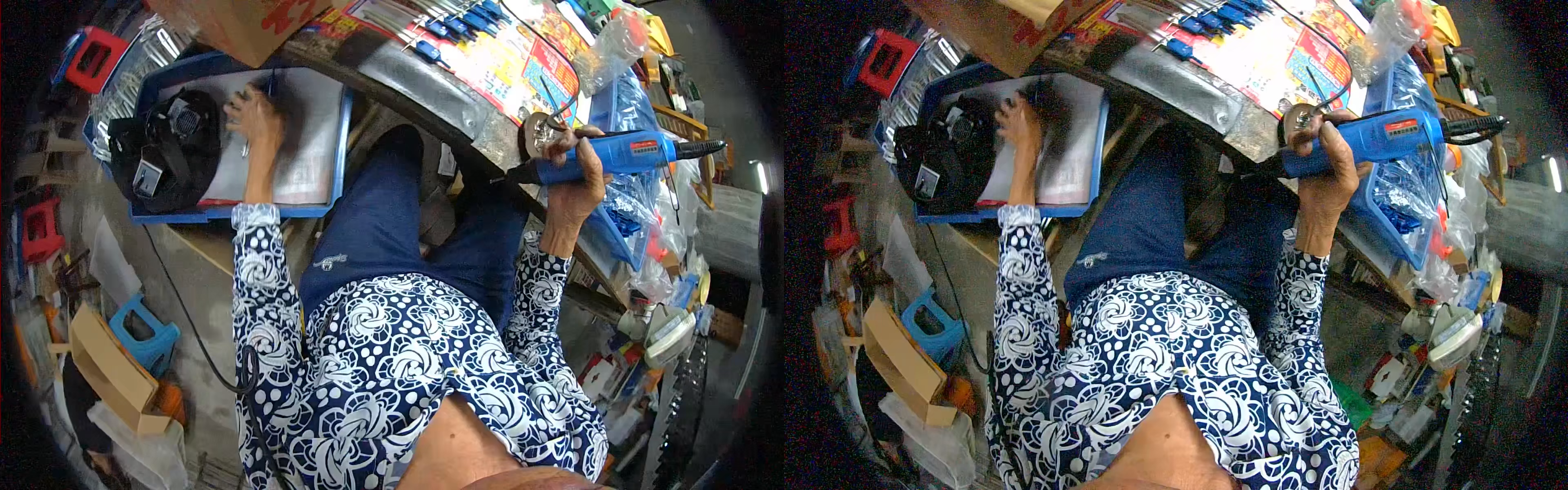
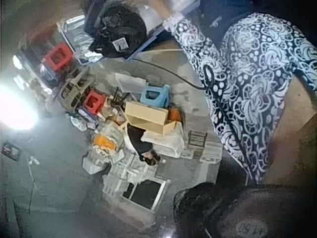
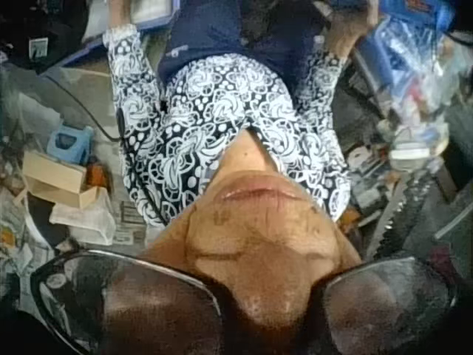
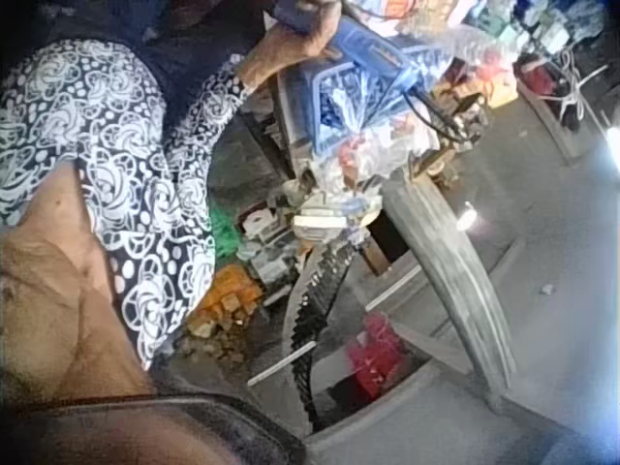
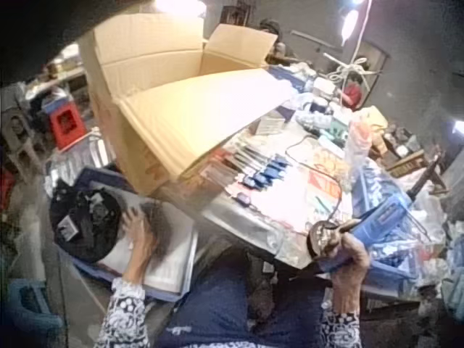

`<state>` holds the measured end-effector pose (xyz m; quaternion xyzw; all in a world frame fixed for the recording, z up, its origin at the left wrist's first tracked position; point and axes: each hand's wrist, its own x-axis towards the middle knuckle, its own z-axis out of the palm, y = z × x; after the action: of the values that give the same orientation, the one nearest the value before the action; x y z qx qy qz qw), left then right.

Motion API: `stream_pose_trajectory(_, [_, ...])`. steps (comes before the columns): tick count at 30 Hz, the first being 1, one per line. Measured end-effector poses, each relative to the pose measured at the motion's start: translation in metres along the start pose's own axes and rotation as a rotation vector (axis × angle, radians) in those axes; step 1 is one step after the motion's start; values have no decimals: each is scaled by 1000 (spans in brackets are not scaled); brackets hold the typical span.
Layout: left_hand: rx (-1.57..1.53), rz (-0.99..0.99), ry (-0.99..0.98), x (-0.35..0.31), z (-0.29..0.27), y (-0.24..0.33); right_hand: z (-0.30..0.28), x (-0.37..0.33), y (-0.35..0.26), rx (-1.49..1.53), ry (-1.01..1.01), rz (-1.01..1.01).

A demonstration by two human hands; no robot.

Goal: Assembling small electronic components and parts using a handheld tool at a workbench.

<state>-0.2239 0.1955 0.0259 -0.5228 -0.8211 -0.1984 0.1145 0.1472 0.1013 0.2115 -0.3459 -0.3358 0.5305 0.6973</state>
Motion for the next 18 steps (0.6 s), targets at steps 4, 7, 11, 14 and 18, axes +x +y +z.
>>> stream_pose_trajectory(4, [-80, -21, -42, -4, -69, 36, -3, 1, -10, 24, -65, -17])
stream_pose_trajectory(7, [-732, 389, 63, -5, -90, 66, -2, 5, -11, -48, -41, -67])
stream_pose_trajectory(11, [-949, 644, -139, 5, -116, 132, 10, 9, -9, 125, -150, -15])
stream_pose_trajectory(14, [-804, 821, -188, 22, -90, 167, 15, 10, -6, 50, -176, -53])
stream_pose_trajectory(18, [-626, 967, -129, 33, -52, 192, 16, 10, -4, -14, -162, -119])
